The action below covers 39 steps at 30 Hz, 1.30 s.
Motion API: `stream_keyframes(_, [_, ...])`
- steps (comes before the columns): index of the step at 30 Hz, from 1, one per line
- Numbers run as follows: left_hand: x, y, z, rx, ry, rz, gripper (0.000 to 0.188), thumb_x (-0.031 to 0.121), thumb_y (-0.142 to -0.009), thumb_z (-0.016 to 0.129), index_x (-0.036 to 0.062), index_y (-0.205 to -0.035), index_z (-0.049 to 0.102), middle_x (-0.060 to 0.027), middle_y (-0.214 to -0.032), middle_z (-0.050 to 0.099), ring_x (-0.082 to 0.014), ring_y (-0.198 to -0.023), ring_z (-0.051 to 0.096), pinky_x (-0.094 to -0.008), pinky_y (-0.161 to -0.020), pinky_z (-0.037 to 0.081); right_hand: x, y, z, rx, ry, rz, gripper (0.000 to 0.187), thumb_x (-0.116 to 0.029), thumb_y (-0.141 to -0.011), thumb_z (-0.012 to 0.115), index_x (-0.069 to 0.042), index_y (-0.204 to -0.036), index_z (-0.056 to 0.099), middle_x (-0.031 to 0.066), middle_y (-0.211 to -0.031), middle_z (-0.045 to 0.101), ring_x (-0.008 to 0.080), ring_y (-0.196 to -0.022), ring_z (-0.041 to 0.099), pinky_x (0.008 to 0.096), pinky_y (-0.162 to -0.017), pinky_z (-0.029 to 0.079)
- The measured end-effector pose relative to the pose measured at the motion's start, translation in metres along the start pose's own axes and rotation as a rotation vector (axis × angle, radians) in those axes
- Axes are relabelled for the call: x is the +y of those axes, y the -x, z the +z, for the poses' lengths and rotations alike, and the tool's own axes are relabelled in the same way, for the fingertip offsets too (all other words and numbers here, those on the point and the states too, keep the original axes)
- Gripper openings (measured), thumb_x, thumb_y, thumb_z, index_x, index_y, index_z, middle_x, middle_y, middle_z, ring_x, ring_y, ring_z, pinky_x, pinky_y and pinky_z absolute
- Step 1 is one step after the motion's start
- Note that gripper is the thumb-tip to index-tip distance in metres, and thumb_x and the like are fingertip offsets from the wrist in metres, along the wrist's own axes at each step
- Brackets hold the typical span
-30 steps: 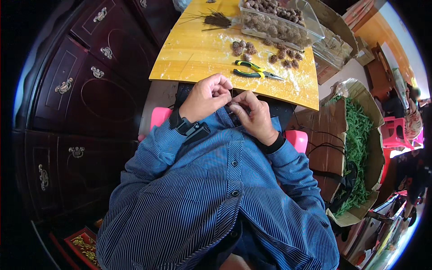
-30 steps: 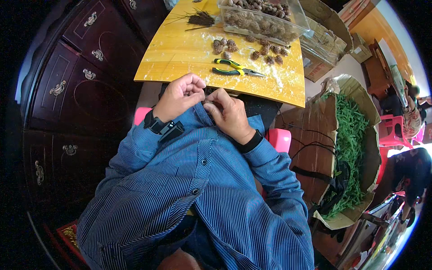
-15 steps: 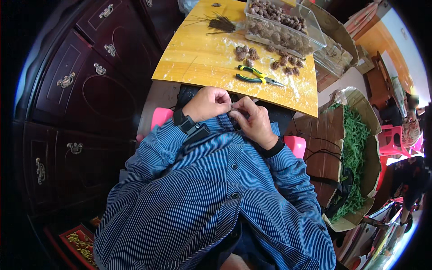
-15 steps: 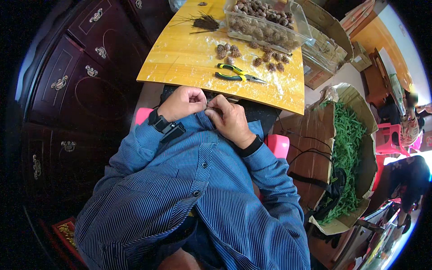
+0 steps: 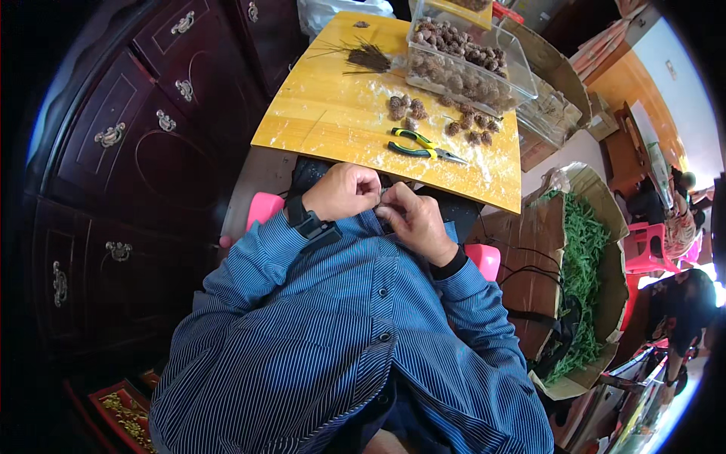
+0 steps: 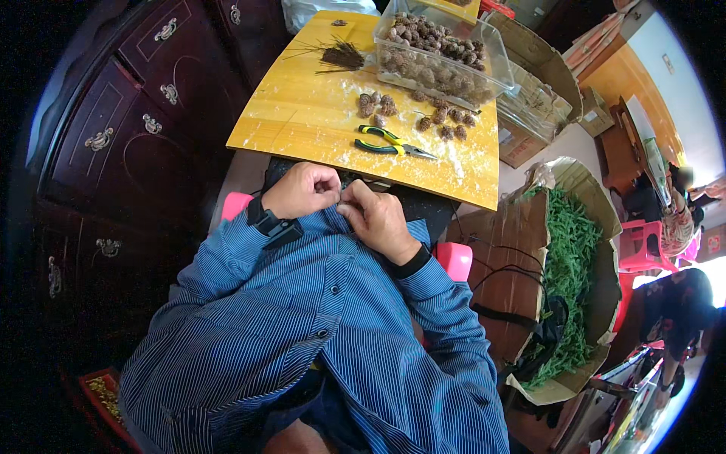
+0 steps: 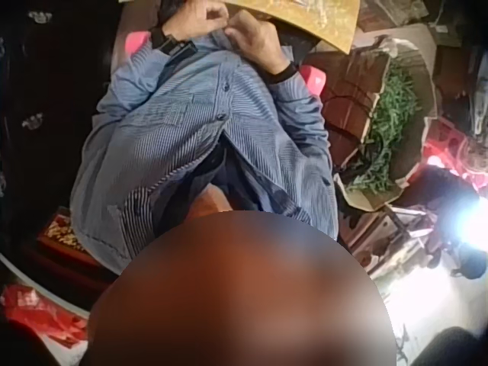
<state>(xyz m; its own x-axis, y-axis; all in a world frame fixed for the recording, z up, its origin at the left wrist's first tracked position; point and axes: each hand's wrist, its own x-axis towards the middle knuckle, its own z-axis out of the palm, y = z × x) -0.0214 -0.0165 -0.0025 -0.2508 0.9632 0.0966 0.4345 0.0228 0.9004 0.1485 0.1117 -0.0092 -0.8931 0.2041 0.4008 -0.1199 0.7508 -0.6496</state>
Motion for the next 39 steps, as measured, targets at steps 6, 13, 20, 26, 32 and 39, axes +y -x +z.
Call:
stream_keyframes(6, [0.018,0.004,-0.004,0.002,0.023,0.049,0.005,0.005,-0.082,0.067,0.001,-0.079,0.065,-0.0006,-0.068,0.063,-0.0068,-0.064,0.056,-0.0254,-0.06,0.047,0.009,-0.001,-0.006,-0.199,-0.815,0.342,0.019,-0.016,-0.095,0.067,-0.003,-0.103,0.056,0.0069,-0.083,0.068,0.0151,-0.071,0.066,0.0247,-0.064,0.053])
stream_keyframes(13, [0.035,0.007,0.002,0.041,0.154,0.161,0.006,0.005,-0.082,0.067,0.0012,-0.078,0.064,-0.0002,-0.068,0.062,-0.0058,-0.064,0.056,-0.0246,-0.058,0.046,0.025,0.005,-0.003,-0.415,-1.643,0.487,0.022,-0.024,-0.102,0.057,-0.005,-0.111,0.052,0.0063,-0.09,0.067,0.012,-0.071,0.065,0.022,-0.068,0.053])
stream_keyframes(20, [0.027,0.004,0.004,0.15,0.019,0.092,0.006,0.004,-0.08,0.067,0.0015,-0.076,0.063,0.0002,-0.068,0.061,-0.0046,-0.064,0.055,-0.0232,-0.057,0.045,0.0,0.0,-0.01,-0.096,-1.227,0.592,0.026,-0.023,-0.098,0.064,-0.004,-0.113,0.053,0.0033,-0.093,0.064,0.0109,-0.08,0.064,0.0225,-0.071,0.052])
stream_keyframes(26, [0.02,0.005,0.008,0.205,0.019,0.076,0.007,0.004,-0.079,0.067,0.001,-0.075,0.062,-0.0007,-0.067,0.061,-0.0051,-0.062,0.054,-0.0236,-0.057,0.045,0.008,0.006,0.006,0.038,-0.674,0.243,0.018,-0.021,-0.099,0.062,-0.003,-0.106,0.06,0.0016,-0.093,0.066,0.007,-0.077,0.062,0.02,-0.07,0.051])
stream_keyframes(32, [0.028,0.007,0.007,0.153,0.054,0.127,0.007,0.005,-0.079,0.068,0.001,-0.076,0.063,-0.0009,-0.068,0.061,-0.0058,-0.062,0.054,-0.0239,-0.058,0.046,0.004,-0.001,-0.019,-0.19,-0.987,0.509,0.02,-0.024,-0.101,0.058,-0.004,-0.102,0.063,0.0012,-0.089,0.066,0.0061,-0.075,0.06,0.0191,-0.069,0.05])
stream_keyframes(39, [0.038,0.007,0.006,0.107,0.121,0.145,0.008,0.006,-0.081,0.069,0.0014,-0.077,0.063,0.0002,-0.068,0.06,-0.0051,-0.062,0.053,-0.0235,-0.058,0.045,0.027,0.004,-0.011,-0.446,-1.315,0.462,0.03,-0.032,-0.105,0.05,-0.004,-0.109,0.06,0.0018,-0.089,0.063,0.01,-0.081,0.06,0.0228,-0.074,0.052])
